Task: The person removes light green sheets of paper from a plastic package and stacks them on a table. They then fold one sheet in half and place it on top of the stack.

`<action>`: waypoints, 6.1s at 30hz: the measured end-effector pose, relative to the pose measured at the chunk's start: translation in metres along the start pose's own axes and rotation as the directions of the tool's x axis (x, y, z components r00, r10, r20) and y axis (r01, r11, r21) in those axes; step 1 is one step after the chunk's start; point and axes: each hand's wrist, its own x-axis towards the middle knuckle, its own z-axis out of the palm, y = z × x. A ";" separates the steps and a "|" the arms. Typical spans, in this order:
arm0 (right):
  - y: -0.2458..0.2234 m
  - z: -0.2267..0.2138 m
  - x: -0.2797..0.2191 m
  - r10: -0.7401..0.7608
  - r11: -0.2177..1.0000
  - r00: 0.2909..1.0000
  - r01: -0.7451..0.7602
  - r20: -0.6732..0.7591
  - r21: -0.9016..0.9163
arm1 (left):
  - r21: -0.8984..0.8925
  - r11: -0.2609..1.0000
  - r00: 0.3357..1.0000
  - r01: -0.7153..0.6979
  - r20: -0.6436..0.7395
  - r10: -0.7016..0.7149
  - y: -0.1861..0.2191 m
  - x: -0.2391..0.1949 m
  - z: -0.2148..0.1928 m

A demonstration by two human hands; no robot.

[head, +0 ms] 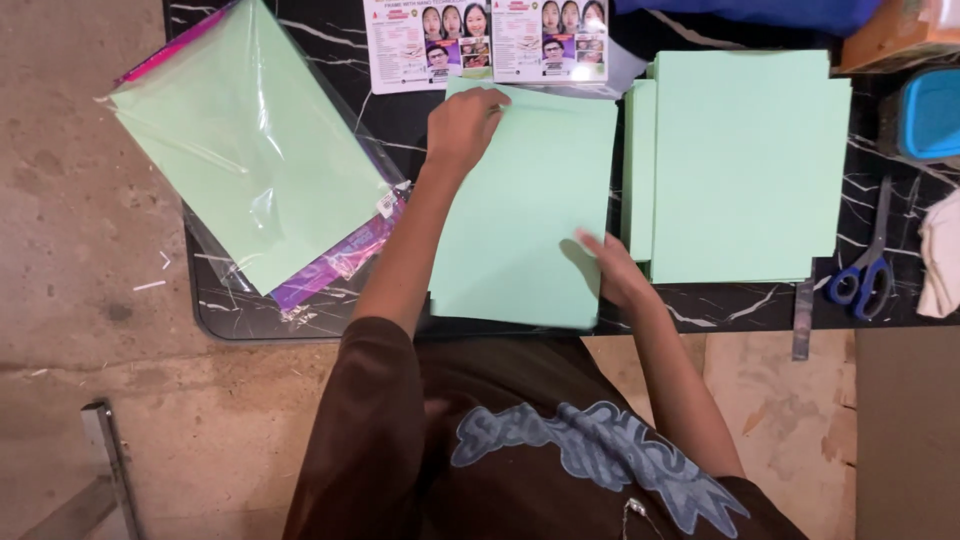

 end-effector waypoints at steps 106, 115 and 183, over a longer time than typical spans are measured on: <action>-0.003 0.014 -0.017 -0.197 0.974 0.977 0.186 -0.081 -0.129 | 0.421 0.834 0.921 0.355 -0.003 -0.390 -0.039 -0.305 -0.199; 0.007 -0.002 0.003 -0.184 0.978 0.983 0.182 -0.003 -0.105 | -0.479 0.878 0.826 -0.012 0.489 0.278 0.120 -0.233 -0.349; 0.009 -0.017 0.012 -0.177 0.903 0.980 0.123 -0.094 -0.411 | -0.506 0.853 0.760 -0.129 0.502 0.413 0.124 -0.204 -0.320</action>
